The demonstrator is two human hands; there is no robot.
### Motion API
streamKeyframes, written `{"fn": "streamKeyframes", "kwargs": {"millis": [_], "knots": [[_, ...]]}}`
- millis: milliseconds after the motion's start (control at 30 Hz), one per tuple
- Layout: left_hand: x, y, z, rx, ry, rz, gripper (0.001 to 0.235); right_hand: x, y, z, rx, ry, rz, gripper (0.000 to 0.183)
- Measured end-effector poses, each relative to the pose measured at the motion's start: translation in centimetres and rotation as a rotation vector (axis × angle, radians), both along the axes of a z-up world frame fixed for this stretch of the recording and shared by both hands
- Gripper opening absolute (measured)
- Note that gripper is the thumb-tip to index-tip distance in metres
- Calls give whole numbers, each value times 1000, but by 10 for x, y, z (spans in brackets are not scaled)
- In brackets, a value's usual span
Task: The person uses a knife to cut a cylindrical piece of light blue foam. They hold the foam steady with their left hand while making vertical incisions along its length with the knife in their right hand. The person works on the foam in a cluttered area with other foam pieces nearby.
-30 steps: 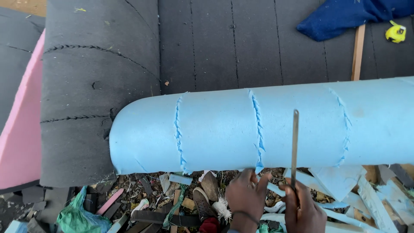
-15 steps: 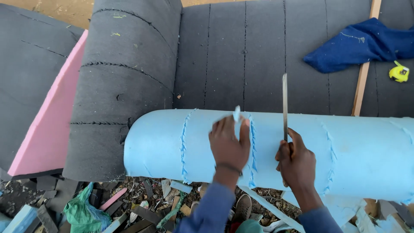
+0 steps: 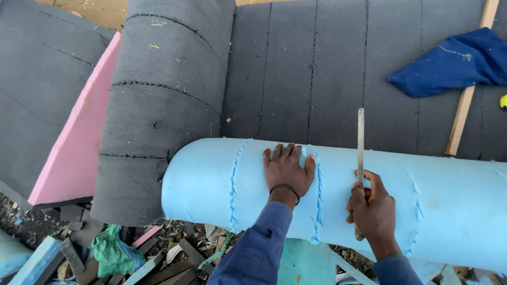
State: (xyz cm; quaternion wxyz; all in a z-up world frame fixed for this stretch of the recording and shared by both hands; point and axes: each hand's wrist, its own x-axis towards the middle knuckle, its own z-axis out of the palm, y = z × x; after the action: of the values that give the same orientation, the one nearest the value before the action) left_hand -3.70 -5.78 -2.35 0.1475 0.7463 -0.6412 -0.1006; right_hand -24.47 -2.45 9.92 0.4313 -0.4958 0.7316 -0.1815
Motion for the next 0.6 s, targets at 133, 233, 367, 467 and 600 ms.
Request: {"fn": "streamKeyframes", "kwargs": {"millis": [133,233,367,467,600], "knots": [[0,-2,18,5,29,1,73,-1,-3,-1,21,21,-1,47],[2,-1,16,-29,48,-2,67,7,-11,14,106,38,-28,46],[4,-12,13,65,111,9,66,12,-20,20,147,18,-87,43],[7,-40,7,330,97,-10,61,15,-25,23,227,29,-118,45],[14,-93,-12,555,150,-26,52,23,-31,26,274,54,-169,38]]}}
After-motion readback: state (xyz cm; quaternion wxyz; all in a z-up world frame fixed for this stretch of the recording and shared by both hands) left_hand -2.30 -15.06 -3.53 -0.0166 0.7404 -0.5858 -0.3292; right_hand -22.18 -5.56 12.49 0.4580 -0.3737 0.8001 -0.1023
